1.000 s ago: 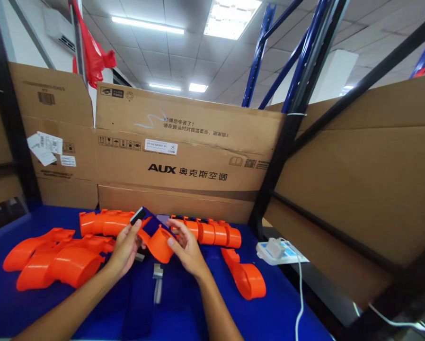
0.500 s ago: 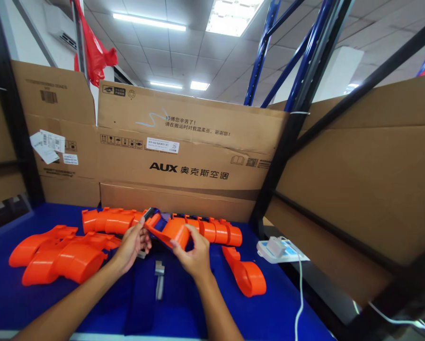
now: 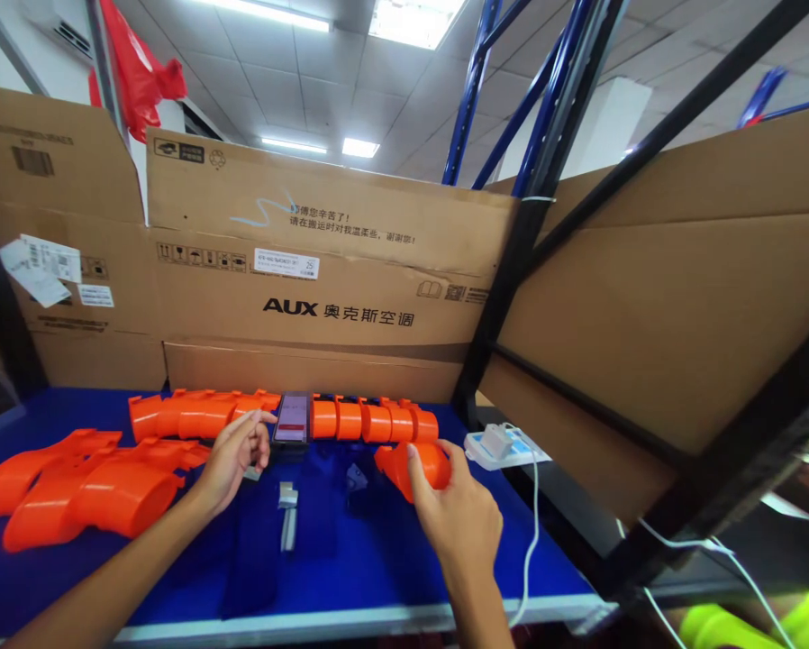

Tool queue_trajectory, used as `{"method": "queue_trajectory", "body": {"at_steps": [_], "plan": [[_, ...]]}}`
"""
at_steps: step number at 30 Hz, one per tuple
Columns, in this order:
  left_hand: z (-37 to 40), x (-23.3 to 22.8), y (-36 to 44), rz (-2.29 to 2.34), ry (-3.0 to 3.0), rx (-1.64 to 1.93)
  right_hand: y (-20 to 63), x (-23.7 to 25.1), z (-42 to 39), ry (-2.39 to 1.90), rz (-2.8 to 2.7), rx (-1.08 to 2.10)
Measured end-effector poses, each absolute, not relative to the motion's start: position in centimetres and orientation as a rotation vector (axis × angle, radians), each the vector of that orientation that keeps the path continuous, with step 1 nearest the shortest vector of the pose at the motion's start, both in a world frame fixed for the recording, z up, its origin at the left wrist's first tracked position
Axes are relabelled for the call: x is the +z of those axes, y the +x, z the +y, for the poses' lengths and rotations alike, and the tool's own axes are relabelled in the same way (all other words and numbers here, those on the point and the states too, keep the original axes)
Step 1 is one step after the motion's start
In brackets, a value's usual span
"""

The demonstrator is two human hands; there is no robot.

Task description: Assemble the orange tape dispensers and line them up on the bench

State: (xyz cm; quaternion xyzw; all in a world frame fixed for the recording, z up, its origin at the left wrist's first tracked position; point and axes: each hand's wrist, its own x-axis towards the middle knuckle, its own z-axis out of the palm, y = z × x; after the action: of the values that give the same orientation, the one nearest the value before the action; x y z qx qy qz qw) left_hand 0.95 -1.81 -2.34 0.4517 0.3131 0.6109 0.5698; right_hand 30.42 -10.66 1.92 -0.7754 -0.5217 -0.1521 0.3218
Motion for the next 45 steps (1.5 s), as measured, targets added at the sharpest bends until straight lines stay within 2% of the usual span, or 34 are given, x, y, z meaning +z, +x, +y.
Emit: {"method": "queue_trajectory", "body": {"at_steps": [9,17,22,29,37,42,45], "plan": [[-1.7,-2.3,0.8,0.739,1.068,1.439,29.5,1.2,-9.7,-2.252,-1.373,-0.349],[-1.9,-2.1,0.8,0.733,1.081,1.418,29.5,-0.5,-10.7,-2.123,-1.460,-0.466],[-1.8,-2.1,0.8,0.723,1.078,1.417,32.9,-0.9,-10.5,-2.027,-1.434,-0.488],[-2.0,-1.9,0.9,0.689,1.107,1.419,37.8,-1.1,-9.6,-2.184,-1.616,-0.122],[-2.0,-1.8,1.0,0.692,1.119,1.419,37.0,2.1,-11.1,-2.266,-1.389,-0.435],[-2.2,-1.8,0.9,0.681,1.148,1.404,33.6,5.2,-12.0,-1.867,-1.199,-0.675],[-2.2,-1.7,0.9,0.668,1.189,1.358,29.9,6.2,-11.3,-1.528,-1.305,-0.547]]}}
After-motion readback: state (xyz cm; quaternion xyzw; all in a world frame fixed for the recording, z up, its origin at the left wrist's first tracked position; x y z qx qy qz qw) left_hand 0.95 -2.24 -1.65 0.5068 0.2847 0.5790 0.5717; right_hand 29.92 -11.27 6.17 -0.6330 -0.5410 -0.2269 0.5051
